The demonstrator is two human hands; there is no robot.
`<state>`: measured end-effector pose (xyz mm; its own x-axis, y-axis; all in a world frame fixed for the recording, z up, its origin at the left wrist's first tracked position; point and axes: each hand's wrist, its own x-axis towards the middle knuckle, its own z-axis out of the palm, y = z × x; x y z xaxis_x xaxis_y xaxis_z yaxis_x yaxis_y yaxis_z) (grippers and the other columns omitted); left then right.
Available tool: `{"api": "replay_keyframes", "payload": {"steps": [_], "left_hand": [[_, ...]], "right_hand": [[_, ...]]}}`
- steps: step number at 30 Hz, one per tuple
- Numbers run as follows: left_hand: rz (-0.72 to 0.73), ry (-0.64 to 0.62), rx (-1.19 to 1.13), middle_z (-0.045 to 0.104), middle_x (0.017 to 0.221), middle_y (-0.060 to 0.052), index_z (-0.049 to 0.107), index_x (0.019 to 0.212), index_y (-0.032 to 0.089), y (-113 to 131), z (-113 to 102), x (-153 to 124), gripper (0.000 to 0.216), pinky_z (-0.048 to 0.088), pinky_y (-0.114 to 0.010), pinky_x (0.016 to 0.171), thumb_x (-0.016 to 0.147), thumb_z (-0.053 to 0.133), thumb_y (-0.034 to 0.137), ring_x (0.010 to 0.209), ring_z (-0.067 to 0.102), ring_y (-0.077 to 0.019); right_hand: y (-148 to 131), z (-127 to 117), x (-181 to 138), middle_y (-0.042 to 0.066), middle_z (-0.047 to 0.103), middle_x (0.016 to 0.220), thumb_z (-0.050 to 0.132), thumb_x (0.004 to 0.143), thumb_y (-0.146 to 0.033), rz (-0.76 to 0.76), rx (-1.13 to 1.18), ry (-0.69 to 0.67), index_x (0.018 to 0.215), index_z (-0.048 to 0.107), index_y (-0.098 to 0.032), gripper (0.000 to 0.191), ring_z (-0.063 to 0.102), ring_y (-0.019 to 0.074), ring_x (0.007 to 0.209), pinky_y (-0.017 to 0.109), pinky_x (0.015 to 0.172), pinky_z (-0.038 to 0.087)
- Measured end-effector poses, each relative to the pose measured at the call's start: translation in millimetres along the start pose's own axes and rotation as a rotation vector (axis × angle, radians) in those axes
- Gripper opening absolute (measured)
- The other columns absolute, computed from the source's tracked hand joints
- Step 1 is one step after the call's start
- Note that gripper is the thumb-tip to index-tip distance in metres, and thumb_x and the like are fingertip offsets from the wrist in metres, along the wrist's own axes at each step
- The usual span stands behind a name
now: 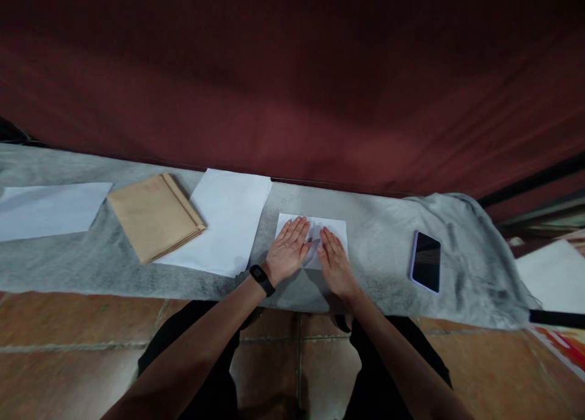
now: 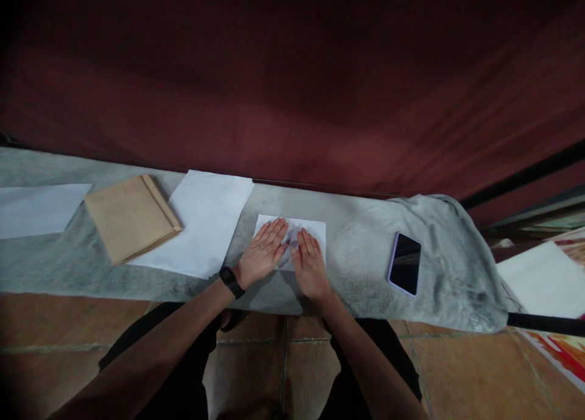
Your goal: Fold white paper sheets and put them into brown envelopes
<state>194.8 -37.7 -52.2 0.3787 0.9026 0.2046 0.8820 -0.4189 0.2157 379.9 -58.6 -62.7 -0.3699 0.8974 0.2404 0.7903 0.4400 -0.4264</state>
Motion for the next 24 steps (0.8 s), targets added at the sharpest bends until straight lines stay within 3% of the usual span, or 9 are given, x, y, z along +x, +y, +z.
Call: {"api": "replay_keyframes", "payload": {"steps": [8, 24], "left_hand": [[0.022, 0.017, 0.048, 0.033, 0.162, -0.013, 0.034, 0.155, 0.008, -2, 15, 6, 0.058, 0.021, -0.047, 0.126, 0.099, 0.031, 0.023, 0.153, 0.022, -0.0247], [-0.176, 0.102, 0.067, 0.033, 0.16, -0.02, 0.035, 0.153, 0.001, -25, 16, 3, 0.068, 0.024, -0.05, 0.124, 0.102, 0.026, 0.045, 0.151, 0.026, -0.0308]], "right_hand": [[-16, 18, 24, 0.012, 0.037, 0.16, 0.026, 0.108, -0.039, 0.025, -0.167, -0.004, 0.156, 0.032, -0.012, 0.056, 0.029, 0.0238, 0.151, 0.048, 0.125, 0.021], [21, 11, 23, 0.021, 0.039, 0.157, 0.033, 0.106, -0.045, 0.139, -0.324, 0.137, 0.154, 0.033, -0.004, 0.063, 0.036, 0.0317, 0.147, 0.05, 0.121, 0.028]]}}
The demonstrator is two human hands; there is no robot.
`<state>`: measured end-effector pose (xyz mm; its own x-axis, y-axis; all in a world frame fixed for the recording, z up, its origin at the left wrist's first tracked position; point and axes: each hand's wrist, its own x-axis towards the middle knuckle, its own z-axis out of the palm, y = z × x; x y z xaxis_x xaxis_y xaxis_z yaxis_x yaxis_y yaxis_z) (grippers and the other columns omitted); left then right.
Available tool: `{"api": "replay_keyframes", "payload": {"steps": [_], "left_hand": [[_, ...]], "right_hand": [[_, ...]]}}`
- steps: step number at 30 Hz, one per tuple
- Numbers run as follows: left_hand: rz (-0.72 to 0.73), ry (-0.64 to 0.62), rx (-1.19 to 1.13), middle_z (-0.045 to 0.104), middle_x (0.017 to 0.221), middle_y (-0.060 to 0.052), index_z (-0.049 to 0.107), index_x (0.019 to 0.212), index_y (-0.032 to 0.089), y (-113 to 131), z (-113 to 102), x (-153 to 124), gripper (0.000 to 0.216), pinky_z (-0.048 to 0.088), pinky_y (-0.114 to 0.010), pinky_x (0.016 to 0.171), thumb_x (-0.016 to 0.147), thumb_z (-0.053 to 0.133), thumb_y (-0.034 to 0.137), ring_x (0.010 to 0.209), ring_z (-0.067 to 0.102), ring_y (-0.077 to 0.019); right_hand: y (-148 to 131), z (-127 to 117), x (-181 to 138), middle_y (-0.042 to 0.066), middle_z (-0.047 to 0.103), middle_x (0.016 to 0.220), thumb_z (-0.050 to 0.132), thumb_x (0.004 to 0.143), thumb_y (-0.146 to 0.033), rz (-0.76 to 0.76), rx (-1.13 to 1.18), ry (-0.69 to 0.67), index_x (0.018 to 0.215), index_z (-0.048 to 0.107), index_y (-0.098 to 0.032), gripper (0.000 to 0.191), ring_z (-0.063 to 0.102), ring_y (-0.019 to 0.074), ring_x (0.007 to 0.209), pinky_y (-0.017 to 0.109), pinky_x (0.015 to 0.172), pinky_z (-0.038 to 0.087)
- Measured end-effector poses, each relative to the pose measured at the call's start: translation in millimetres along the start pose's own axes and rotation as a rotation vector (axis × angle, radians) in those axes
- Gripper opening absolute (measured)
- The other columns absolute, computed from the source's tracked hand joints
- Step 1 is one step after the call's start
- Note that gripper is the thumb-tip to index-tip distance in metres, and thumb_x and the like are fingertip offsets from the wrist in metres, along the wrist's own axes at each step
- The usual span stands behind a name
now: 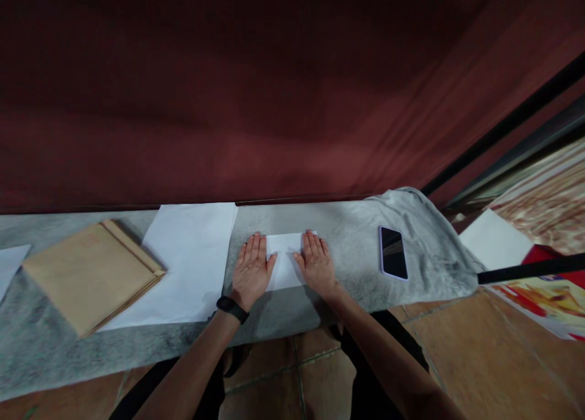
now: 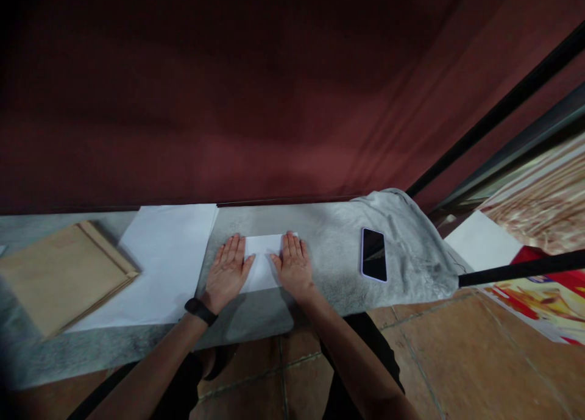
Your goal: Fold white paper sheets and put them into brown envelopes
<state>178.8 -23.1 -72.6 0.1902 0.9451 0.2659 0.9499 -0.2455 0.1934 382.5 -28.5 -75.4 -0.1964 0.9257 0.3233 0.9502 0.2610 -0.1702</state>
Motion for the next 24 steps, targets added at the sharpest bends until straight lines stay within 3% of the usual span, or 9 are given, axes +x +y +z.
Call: {"api": "replay_keyframes", "payload": {"steps": [13, 16, 20, 24], "left_hand": [[-0.03, 0.075, 0.007, 0.036, 0.158, -0.024, 0.037, 0.15, -0.001, 4, -8, -2, 0.066, 0.023, -0.056, 0.123, 0.102, 0.028, 0.044, 0.151, 0.026, -0.0344], [0.168, 0.01, -0.083, 0.039, 0.158, -0.018, 0.04, 0.15, 0.007, 17, -16, -3, 0.059, 0.028, -0.05, 0.123, 0.103, 0.031, 0.041, 0.15, 0.03, -0.0282], [0.51, -0.174, -0.21, 0.057, 0.145, -0.014, 0.056, 0.137, 0.012, 32, -18, -11, 0.047, 0.032, -0.043, 0.122, 0.102, 0.039, 0.039, 0.142, 0.045, -0.0221], [0.582, -0.23, -0.229, 0.059, 0.142, -0.015, 0.058, 0.135, 0.013, 34, -15, -20, 0.048, 0.029, -0.044, 0.123, 0.1, 0.047, 0.043, 0.14, 0.047, -0.0229]], "right_hand": [[15, -6, -8, 0.024, 0.039, 0.156, 0.034, 0.106, -0.045, 0.099, 0.01, 0.024, 0.153, 0.035, -0.002, 0.064, 0.035, 0.0349, 0.147, 0.056, 0.12, 0.026], [12, -16, -4, 0.02, 0.035, 0.16, 0.031, 0.107, -0.044, 0.056, 0.096, -0.014, 0.154, 0.034, -0.006, 0.061, 0.031, 0.0321, 0.15, 0.055, 0.122, 0.025], [4, -31, 3, 0.008, 0.04, 0.159, 0.022, 0.109, -0.041, -0.213, 0.303, -0.204, 0.153, 0.04, -0.016, 0.054, 0.032, 0.0191, 0.15, 0.043, 0.124, 0.027], [0, -31, 8, 0.007, 0.042, 0.158, 0.022, 0.109, -0.039, -0.362, 0.333, -0.313, 0.151, 0.043, -0.017, 0.052, 0.034, 0.0158, 0.148, 0.041, 0.127, 0.022]]}}
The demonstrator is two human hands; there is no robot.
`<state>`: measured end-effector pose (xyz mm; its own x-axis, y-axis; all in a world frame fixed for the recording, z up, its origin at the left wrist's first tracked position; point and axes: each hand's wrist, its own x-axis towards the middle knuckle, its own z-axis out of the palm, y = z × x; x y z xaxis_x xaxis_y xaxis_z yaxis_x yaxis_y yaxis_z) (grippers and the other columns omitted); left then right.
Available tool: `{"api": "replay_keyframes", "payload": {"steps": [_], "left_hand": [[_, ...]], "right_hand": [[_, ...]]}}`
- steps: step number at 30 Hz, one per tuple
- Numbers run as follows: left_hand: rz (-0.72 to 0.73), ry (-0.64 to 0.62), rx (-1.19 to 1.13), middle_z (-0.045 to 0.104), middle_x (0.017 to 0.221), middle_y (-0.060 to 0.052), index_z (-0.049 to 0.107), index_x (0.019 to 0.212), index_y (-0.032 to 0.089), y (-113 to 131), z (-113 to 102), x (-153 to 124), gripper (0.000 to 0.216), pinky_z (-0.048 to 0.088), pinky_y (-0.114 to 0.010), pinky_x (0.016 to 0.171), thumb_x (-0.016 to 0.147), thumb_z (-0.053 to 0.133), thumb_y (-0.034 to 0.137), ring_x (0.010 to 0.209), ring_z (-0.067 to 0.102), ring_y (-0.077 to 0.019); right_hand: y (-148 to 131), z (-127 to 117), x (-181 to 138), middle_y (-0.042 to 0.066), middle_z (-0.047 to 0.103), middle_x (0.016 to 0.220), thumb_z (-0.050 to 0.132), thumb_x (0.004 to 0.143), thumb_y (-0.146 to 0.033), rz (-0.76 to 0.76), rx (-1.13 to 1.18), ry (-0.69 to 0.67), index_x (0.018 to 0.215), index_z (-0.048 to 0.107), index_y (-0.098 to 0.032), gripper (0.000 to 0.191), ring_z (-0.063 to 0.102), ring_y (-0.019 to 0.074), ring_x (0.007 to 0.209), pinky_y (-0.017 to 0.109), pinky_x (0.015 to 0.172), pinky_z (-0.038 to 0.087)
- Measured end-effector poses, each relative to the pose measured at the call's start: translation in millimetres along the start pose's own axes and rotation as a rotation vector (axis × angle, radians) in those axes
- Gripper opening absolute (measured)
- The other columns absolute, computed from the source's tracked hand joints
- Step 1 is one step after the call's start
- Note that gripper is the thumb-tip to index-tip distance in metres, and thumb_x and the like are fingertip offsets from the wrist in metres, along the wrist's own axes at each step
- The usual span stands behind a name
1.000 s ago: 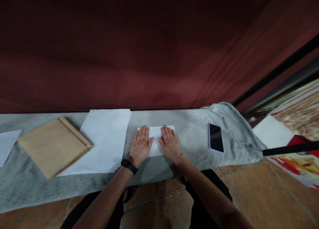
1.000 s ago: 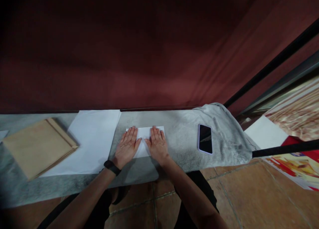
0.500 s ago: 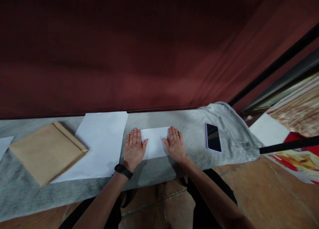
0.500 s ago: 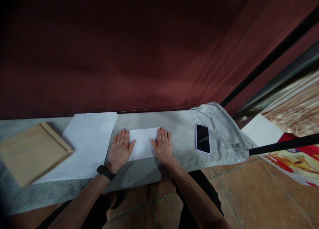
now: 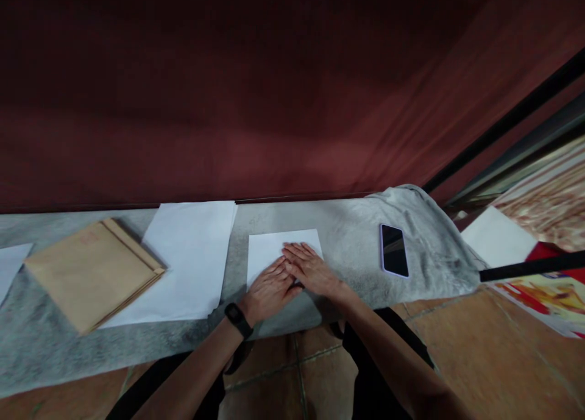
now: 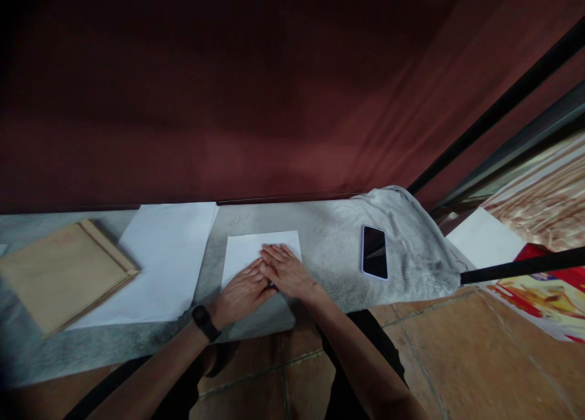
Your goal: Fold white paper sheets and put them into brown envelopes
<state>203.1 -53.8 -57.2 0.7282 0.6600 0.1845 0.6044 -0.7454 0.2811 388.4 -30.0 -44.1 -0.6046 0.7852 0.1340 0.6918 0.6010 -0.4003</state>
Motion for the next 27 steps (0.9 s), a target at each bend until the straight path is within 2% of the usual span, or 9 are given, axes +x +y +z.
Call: {"api": "replay_keyframes", "payload": {"steps": [6, 9, 12, 15, 19, 27], "left_hand": [[0.008, -0.073, 0.007, 0.051, 0.151, -0.014, 0.051, 0.143, 0.015, 2, -4, -2, 0.053, 0.027, -0.045, 0.124, 0.099, 0.046, 0.046, 0.144, 0.043, -0.0231], [0.029, -0.064, -0.018, 0.048, 0.154, -0.012, 0.046, 0.147, 0.016, 1, -7, -1, 0.054, 0.026, -0.044, 0.125, 0.1, 0.045, 0.044, 0.146, 0.039, -0.0217], [0.023, -0.053, -0.047, 0.05, 0.152, -0.01, 0.049, 0.145, 0.018, 0, -7, -1, 0.049, 0.028, -0.042, 0.124, 0.102, 0.04, 0.04, 0.145, 0.04, -0.0192], [-0.08, 0.01, -0.031, 0.051, 0.151, -0.011, 0.048, 0.145, 0.015, 0, -3, -4, 0.049, 0.032, -0.042, 0.123, 0.104, 0.032, 0.035, 0.144, 0.042, -0.0192], [-0.297, 0.119, 0.084, 0.038, 0.159, -0.017, 0.038, 0.151, 0.007, -1, 6, -6, 0.057, 0.027, -0.047, 0.124, 0.103, 0.03, 0.036, 0.15, 0.031, -0.0245], [-0.555, 0.211, 0.171, 0.032, 0.161, -0.02, 0.034, 0.153, 0.003, -14, 16, -1, 0.064, 0.023, -0.05, 0.124, 0.102, 0.025, 0.041, 0.153, 0.022, -0.0285]], "right_hand": [[7, 11, 8, 0.006, 0.036, 0.161, 0.026, 0.108, -0.037, 0.079, -0.121, 0.069, 0.154, 0.038, -0.019, 0.05, 0.033, 0.0176, 0.149, 0.044, 0.126, 0.024], [9, 13, 11, 0.007, 0.035, 0.162, 0.027, 0.108, -0.04, 0.133, -0.149, 0.088, 0.154, 0.037, -0.018, 0.052, 0.031, 0.0195, 0.15, 0.044, 0.125, 0.024], [10, 15, 13, 0.006, 0.035, 0.162, 0.025, 0.108, -0.041, 0.177, -0.157, 0.095, 0.154, 0.038, -0.018, 0.053, 0.031, 0.02, 0.15, 0.043, 0.125, 0.023], [10, 18, 13, 0.008, 0.035, 0.161, 0.025, 0.108, -0.041, 0.221, -0.176, 0.125, 0.154, 0.038, -0.017, 0.054, 0.032, 0.0207, 0.15, 0.043, 0.125, 0.022], [10, 24, 11, 0.012, 0.036, 0.16, 0.03, 0.107, -0.045, 0.271, -0.225, 0.177, 0.154, 0.037, -0.012, 0.058, 0.033, 0.024, 0.15, 0.045, 0.124, 0.023], [8, 29, 2, 0.017, 0.036, 0.159, 0.032, 0.106, -0.046, 0.424, -0.286, 0.284, 0.155, 0.034, -0.007, 0.063, 0.035, 0.0296, 0.148, 0.049, 0.121, 0.027]]}}
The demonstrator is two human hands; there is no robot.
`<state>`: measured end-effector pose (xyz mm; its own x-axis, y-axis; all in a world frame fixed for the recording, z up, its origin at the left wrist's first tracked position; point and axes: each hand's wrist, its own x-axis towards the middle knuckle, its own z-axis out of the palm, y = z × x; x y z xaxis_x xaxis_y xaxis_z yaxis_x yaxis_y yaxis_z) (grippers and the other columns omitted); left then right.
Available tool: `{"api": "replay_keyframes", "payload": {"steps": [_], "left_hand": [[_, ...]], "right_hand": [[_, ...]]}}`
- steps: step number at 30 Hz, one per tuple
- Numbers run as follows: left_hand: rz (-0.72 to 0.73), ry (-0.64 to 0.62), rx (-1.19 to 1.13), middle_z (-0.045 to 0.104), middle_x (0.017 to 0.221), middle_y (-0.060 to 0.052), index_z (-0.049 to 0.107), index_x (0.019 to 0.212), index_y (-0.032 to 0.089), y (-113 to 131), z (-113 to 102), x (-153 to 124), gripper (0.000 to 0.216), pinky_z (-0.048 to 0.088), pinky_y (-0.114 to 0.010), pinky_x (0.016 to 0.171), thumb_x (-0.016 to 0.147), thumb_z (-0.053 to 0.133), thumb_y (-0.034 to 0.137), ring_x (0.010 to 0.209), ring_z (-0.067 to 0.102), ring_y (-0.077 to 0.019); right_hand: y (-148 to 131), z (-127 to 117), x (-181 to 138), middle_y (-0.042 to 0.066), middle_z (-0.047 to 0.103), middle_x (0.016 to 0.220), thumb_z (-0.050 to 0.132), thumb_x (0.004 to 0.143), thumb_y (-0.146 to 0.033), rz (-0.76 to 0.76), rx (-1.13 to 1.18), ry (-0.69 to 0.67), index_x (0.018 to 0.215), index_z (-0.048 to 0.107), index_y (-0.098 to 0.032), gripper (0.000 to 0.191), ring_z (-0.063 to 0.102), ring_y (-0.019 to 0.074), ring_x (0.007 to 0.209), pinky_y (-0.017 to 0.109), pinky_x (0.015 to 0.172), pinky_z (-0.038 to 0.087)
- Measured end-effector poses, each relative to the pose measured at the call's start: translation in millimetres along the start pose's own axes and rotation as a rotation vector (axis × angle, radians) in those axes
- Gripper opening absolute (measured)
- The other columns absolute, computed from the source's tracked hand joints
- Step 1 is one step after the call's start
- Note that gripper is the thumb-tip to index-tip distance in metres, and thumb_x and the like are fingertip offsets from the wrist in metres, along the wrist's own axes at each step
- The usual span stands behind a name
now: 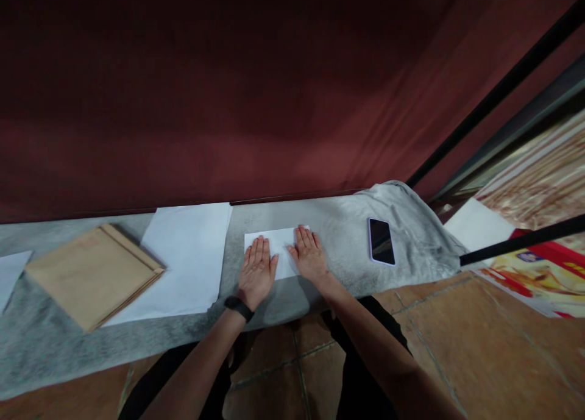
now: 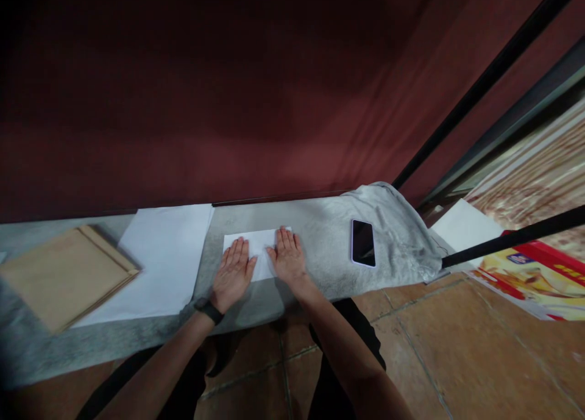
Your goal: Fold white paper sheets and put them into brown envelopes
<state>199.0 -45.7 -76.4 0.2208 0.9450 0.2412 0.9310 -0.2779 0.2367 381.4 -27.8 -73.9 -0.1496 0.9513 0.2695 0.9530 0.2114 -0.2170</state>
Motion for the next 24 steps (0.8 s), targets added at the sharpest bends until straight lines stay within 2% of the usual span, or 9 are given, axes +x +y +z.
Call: {"api": "replay_keyframes", "payload": {"steps": [5, 10, 17, 20, 24], "left_hand": [[-0.085, 0.062, 0.003, 0.033, 0.16, -0.023, 0.032, 0.154, 0.002, -6, 2, 2, 0.065, 0.025, -0.054, 0.122, 0.101, 0.027, 0.04, 0.152, 0.023, -0.0309], [-0.119, 0.078, 0.048, 0.035, 0.158, -0.026, 0.034, 0.152, -0.001, -8, 3, 2, 0.069, 0.025, -0.052, 0.122, 0.101, 0.026, 0.044, 0.151, 0.026, -0.0322], [-0.182, 0.038, 0.108, 0.032, 0.157, -0.03, 0.037, 0.149, -0.006, 4, -7, 5, 0.071, 0.022, -0.056, 0.121, 0.101, 0.028, 0.046, 0.151, 0.025, -0.0364], [-0.092, 0.005, 0.047, 0.033, 0.159, -0.026, 0.037, 0.15, -0.002, 17, -8, 7, 0.067, 0.025, -0.055, 0.121, 0.102, 0.024, 0.043, 0.152, 0.024, -0.0332], [0.115, -0.107, -0.084, 0.041, 0.157, -0.017, 0.038, 0.152, 0.008, 30, -3, 11, 0.062, 0.031, -0.048, 0.121, 0.104, 0.019, 0.041, 0.15, 0.031, -0.0243]], "right_hand": [[6, 1, -6, 0.021, 0.036, 0.158, 0.032, 0.105, -0.047, 0.065, -0.027, 0.029, 0.155, 0.034, -0.005, 0.065, 0.036, 0.0325, 0.147, 0.052, 0.12, 0.027], [18, 2, -17, 0.022, 0.04, 0.156, 0.031, 0.105, -0.049, 0.085, -0.032, 0.105, 0.154, 0.035, -0.006, 0.065, 0.04, 0.0336, 0.144, 0.054, 0.118, 0.03], [24, -12, -25, 0.023, 0.039, 0.156, 0.037, 0.104, -0.037, 0.153, -0.051, 0.047, 0.152, 0.038, -0.003, 0.059, 0.038, 0.0325, 0.146, 0.054, 0.119, 0.029], [9, -16, -24, 0.02, 0.037, 0.158, 0.034, 0.104, -0.034, 0.115, -0.002, 0.012, 0.153, 0.037, -0.005, 0.057, 0.036, 0.0302, 0.147, 0.051, 0.12, 0.031], [-11, -11, -25, 0.012, 0.039, 0.159, 0.028, 0.105, -0.027, -0.099, 0.076, -0.07, 0.153, 0.04, -0.012, 0.052, 0.037, 0.0225, 0.147, 0.043, 0.121, 0.033]]}}
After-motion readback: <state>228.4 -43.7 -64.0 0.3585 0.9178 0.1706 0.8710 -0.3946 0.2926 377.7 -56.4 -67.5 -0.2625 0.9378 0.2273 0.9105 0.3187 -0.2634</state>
